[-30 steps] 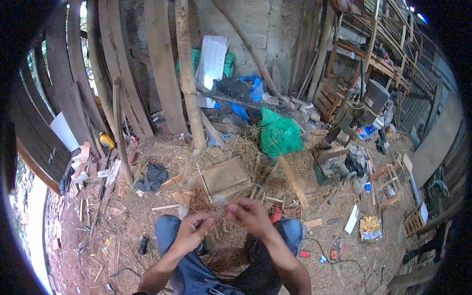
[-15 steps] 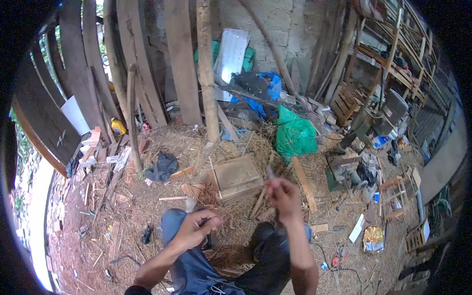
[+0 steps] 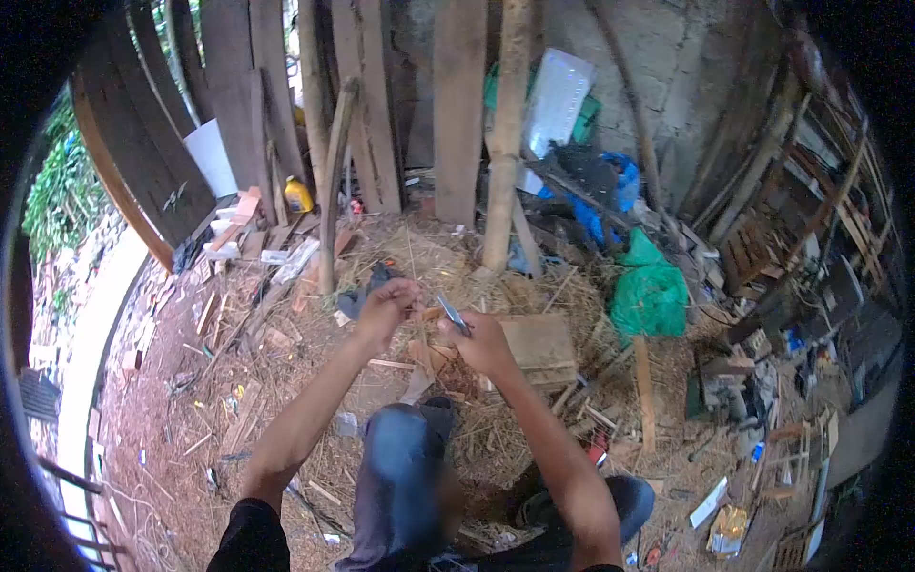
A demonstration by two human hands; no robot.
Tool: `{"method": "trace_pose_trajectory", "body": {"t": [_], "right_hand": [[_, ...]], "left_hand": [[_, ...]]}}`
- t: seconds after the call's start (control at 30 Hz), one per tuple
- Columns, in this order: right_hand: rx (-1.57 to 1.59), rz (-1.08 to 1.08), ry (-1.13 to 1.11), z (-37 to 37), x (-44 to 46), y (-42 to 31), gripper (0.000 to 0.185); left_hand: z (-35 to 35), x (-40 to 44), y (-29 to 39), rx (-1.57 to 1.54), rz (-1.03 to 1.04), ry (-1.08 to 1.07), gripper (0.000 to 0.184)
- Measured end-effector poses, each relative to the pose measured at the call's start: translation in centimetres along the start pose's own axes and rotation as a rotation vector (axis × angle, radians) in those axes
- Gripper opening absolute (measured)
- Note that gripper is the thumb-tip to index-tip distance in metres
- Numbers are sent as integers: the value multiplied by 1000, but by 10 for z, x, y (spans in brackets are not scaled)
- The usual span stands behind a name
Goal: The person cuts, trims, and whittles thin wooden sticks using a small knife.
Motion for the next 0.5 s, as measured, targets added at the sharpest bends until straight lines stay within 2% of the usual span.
{"method": "trace_pose_trajectory", "body": {"t": [0.1,0.23,0.3,0.4,0.43,0.5], "right_hand": [[160,-7,-55,38,24,31,30],[5,93,-124,76,51,85,25],[91,99,-162,93,59,106,24],[217,170,-114,114,69,150,22],[331,137,-109,124,73,163,23],[451,117,-96,141,87,197,24]], "left_hand": [[-34,5,-35,17,-37,67,12],[-77,17,-83,-52,5,64,12],[-96,23,-108,-30,0,33,12],[-108,17,-143,13,-137,161,13],[-119,15,-173,9,-149,160,13],[-134,11,-235,78,-225,-3,16]]}}
Point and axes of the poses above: each hand's wrist, its own x-axis towards the middle knuckle, its own z-axis out of the palm, y = z × x, the point moved 6 cm from there along x, towards the middle knuckle, and after that the axes turned 15 degrees about -y, right-handed, at the moved point
